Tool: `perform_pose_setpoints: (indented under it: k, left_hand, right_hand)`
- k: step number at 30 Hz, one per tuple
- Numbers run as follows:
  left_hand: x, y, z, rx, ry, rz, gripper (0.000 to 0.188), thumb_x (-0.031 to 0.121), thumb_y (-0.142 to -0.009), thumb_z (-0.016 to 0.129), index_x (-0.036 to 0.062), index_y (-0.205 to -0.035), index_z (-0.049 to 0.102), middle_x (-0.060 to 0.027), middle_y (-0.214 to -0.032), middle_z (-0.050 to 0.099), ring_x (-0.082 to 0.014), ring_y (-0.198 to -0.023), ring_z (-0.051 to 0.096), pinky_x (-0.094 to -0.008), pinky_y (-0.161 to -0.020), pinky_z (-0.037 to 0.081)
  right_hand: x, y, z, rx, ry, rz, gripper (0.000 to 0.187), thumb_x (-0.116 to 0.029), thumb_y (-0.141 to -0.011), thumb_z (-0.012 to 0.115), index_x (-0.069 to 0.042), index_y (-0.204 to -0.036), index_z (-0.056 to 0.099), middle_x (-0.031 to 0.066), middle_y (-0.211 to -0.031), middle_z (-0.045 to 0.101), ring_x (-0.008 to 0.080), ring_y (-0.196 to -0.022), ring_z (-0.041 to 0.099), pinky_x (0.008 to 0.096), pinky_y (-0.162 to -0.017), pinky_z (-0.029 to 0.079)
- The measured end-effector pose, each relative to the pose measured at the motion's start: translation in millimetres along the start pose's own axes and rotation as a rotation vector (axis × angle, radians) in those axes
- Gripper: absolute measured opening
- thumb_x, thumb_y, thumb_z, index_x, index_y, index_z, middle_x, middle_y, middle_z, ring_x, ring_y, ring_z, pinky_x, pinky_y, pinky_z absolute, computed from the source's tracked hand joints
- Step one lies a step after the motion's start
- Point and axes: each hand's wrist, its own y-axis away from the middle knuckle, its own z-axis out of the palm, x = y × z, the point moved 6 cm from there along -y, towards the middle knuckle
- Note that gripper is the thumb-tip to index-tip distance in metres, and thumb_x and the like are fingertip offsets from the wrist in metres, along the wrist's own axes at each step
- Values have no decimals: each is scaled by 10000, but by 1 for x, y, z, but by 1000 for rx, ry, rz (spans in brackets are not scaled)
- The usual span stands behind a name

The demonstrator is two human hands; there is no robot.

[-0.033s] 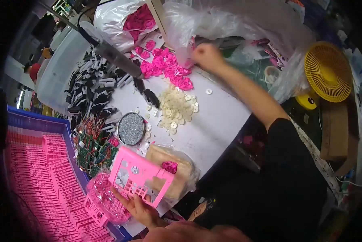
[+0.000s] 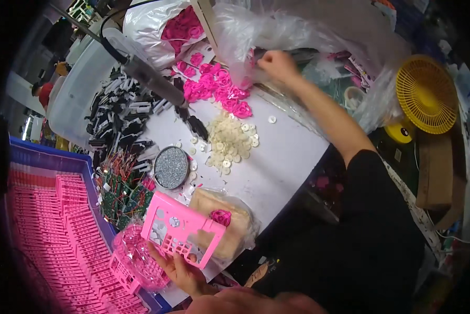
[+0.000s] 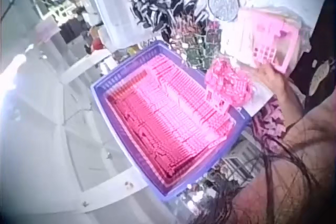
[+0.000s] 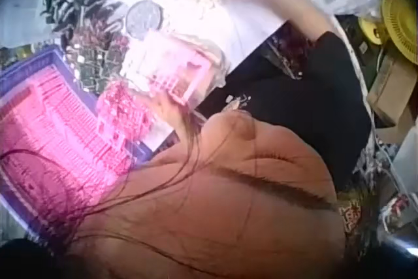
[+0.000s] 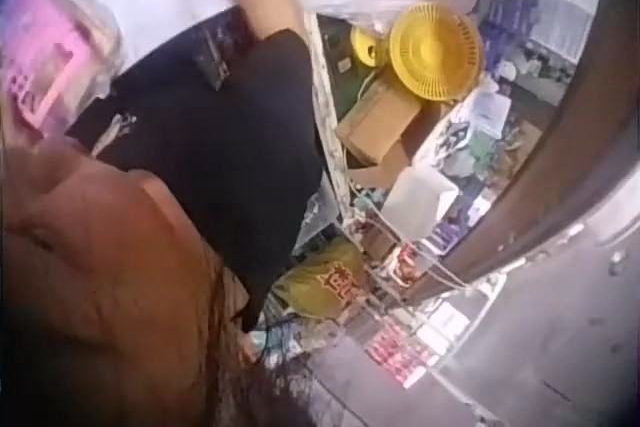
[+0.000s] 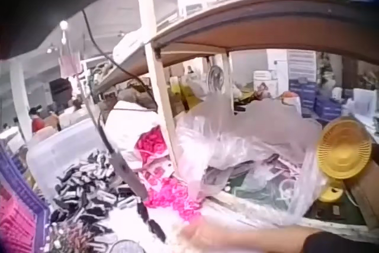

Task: Assembling electronic components and plastic housings for pink toy banks.

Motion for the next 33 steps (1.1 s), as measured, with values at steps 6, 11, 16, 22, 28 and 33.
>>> perform_pose_setpoints:
  k: [6, 11, 16, 22, 28, 33]
  left_hand:
    - [-17, -9, 14, -145, -89, -31, 546, 9, -1018, 479, 101, -1548, 382, -71, -1449, 488, -86, -903, 570, -195, -588, 448]
    - [-2, 9, -24, 105, -263, 48, 467, 48, -1020, 506, 66, -1480, 432, -77, -1323, 577, -67, -784, 534, -183, -562, 404]
    - [-13, 12, -30, 32, -270, -6, 390, 79, -1002, 534, 54, -1391, 517, -70, -1277, 592, -89, -839, 562, -185, -640, 437]
    - [-21, -12, 18, -293, -504, 117, 497, 433, -961, 548, 12, -1211, 634, -79, -1157, 625, -180, -1051, 575, -305, -873, 466]
    - [-13, -4, 35, -259, -122, -128, 320, 198, -1052, 539, -1, -1302, 548, -55, -1132, 607, -134, -987, 572, -284, -894, 453]
    - [-4, 16, -20, -113, 230, -96, 428, 169, -1079, 474, -49, -1444, 423, -89, -1236, 607, -162, -1117, 583, -304, -1028, 440]
  right_hand:
    - [93, -91, -100, 615, 543, -12, 268, -296, -886, 658, -34, -931, 698, 144, -797, 724, 303, -699, 700, 414, -684, 552]
    - [71, -35, -178, 857, 567, 28, 341, -322, -896, 654, -40, -1079, 706, 160, -849, 734, 322, -764, 709, 437, -696, 528]
    - [2, 53, -180, 247, 197, 77, 299, -288, -936, 663, -18, -1058, 700, -9, -817, 657, 72, -708, 574, 283, -614, 465]
    - [-119, 88, 35, -715, -10, 45, 204, -224, -963, 655, -23, -932, 660, 7, -712, 614, 87, -676, 588, 287, -590, 461]
    - [-197, 88, 157, -274, 93, -818, 435, -276, -818, 802, -22, -1140, 659, 157, -961, 680, 319, -769, 645, 371, -705, 508]
    - [-136, 98, 198, -630, -480, -147, 909, -279, -780, 854, -9, -1507, 379, 135, -1312, 559, 220, -1118, 578, 376, -895, 502]
